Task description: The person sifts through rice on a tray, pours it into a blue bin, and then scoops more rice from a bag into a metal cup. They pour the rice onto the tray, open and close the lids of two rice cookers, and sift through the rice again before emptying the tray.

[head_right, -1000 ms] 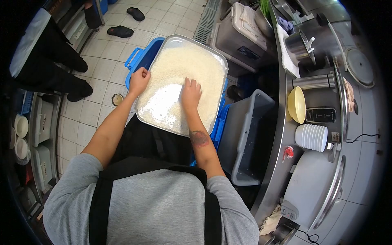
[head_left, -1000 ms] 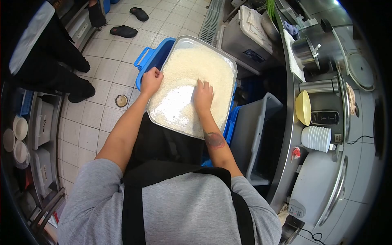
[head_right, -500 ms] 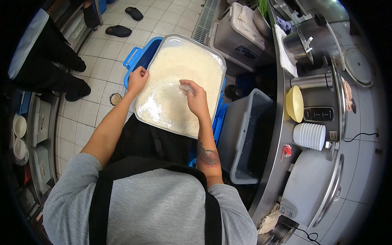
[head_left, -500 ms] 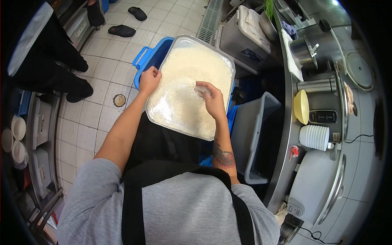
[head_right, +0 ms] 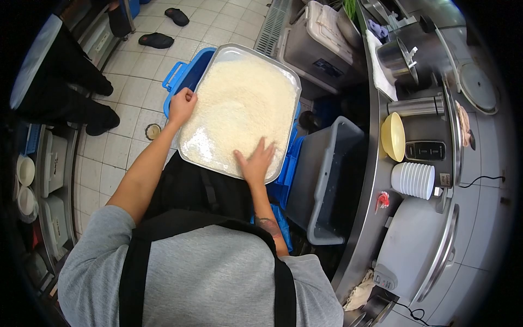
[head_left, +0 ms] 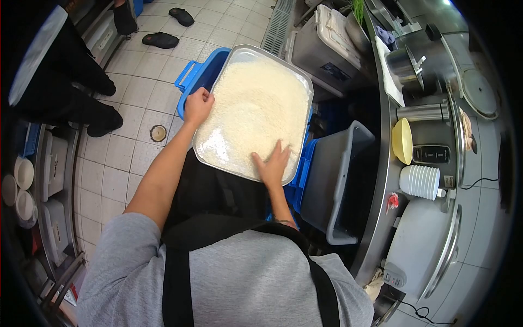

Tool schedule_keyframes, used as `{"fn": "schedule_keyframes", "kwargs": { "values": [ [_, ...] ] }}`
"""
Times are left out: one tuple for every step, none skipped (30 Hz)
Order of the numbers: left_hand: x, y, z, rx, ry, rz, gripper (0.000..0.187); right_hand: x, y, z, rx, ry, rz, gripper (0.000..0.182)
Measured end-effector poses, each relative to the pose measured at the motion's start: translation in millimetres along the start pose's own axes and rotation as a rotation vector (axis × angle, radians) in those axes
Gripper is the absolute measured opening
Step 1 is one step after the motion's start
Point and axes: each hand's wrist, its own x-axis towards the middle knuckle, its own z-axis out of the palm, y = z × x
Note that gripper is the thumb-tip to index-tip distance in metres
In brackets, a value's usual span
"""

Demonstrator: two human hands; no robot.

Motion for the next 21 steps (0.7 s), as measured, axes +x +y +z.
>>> {"fn": "schedule_keyframes", "kwargs": {
  "values": [
    [1, -1, 0, 0.003, -0.002, -0.003, 0.021, 2, -6, 6, 0.11, -0.004, -0.042, 0.097],
    [0, -2, 0, 0.005, -0.001, -0.004, 0.021, 3, -11, 10, 0.112, -0.005, -0.042, 0.097],
    [0, -1, -1, 0.001, -0.006, -0.01, 0.021, 5, -24, 8, 0.099, -0.064, -0.136, 0.096],
    [0, 0, -1, -0.003, -0.011, -0.015, 0.021, 8, -35, 6, 0.085, -0.121, -0.23, 0.096],
    [0, 1, 0, -0.002, -0.008, -0.013, 0.021, 12, -44, 6, 0.098, -0.09, -0.29, 0.083],
    [0, 0, 0, -0.002, -0.004, -0.011, 0.021, 19, -45, 9, 0.101, -0.089, -0.292, 0.083],
    [0, -1, 0, 0.0, -0.001, -0.01, 0.021, 27, -45, 13, 0.117, -0.095, -0.426, 0.075],
    [1, -2, -1, 0.004, 0.001, -0.011, 0.021, 36, -44, 16, 0.133, -0.101, -0.558, 0.067],
    [1, -2, -1, 0.001, -0.001, -0.009, 0.021, 45, -43, 13, 0.143, -0.11, -0.617, 0.051],
    [0, -2, 0, -0.005, -0.004, -0.007, 0.021, 57, -37, 15, 0.144, -0.11, -0.616, 0.051],
    [0, -1, 0, -0.005, -0.005, -0.007, 0.021, 71, -30, 18, 0.11, -0.098, -0.594, 0.048],
    [0, -1, 0, -0.002, -0.007, -0.004, 0.021, 82, -25, 22, 0.077, -0.087, -0.572, 0.044],
    [0, -1, 0, 0.001, -0.007, -0.002, 0.021, 92, -25, 28, 0.077, -0.087, -0.572, 0.044],
    [1, -1, 0, 0.002, -0.004, -0.003, 0.021, 102, -25, 34, 0.075, 0.019, -0.447, 0.041],
    [1, -2, 0, -0.003, -0.004, -0.01, 0.02, 106, -29, 36, 0.075, 0.123, -0.32, 0.037],
    [1, -2, 0, -0.008, -0.007, -0.017, 0.02, 104, -32, 39, 0.079, 0.122, -0.321, 0.037],
    [0, -3, 0, -0.007, -0.007, -0.015, 0.02, 100, -36, 43, 0.068, 0.19, -0.317, 0.037],
    [0, -2, -1, 0.007, -0.004, -0.008, 0.02, 95, -41, 45, 0.053, 0.261, -0.312, 0.036],
    [0, 0, 0, 0.02, 0.0, -0.003, 0.02, 87, -45, 44, 0.117, 0.237, -0.336, 0.036],
    [0, 1, 1, 0.018, -0.004, -0.001, 0.02, 77, -46, 41, 0.115, 0.238, -0.334, 0.036],
    [0, 2, 0, 0.009, -0.007, 0.002, 0.02, 66, -47, 39, 0.165, 0.146, -0.403, 0.036]
  ]
}}
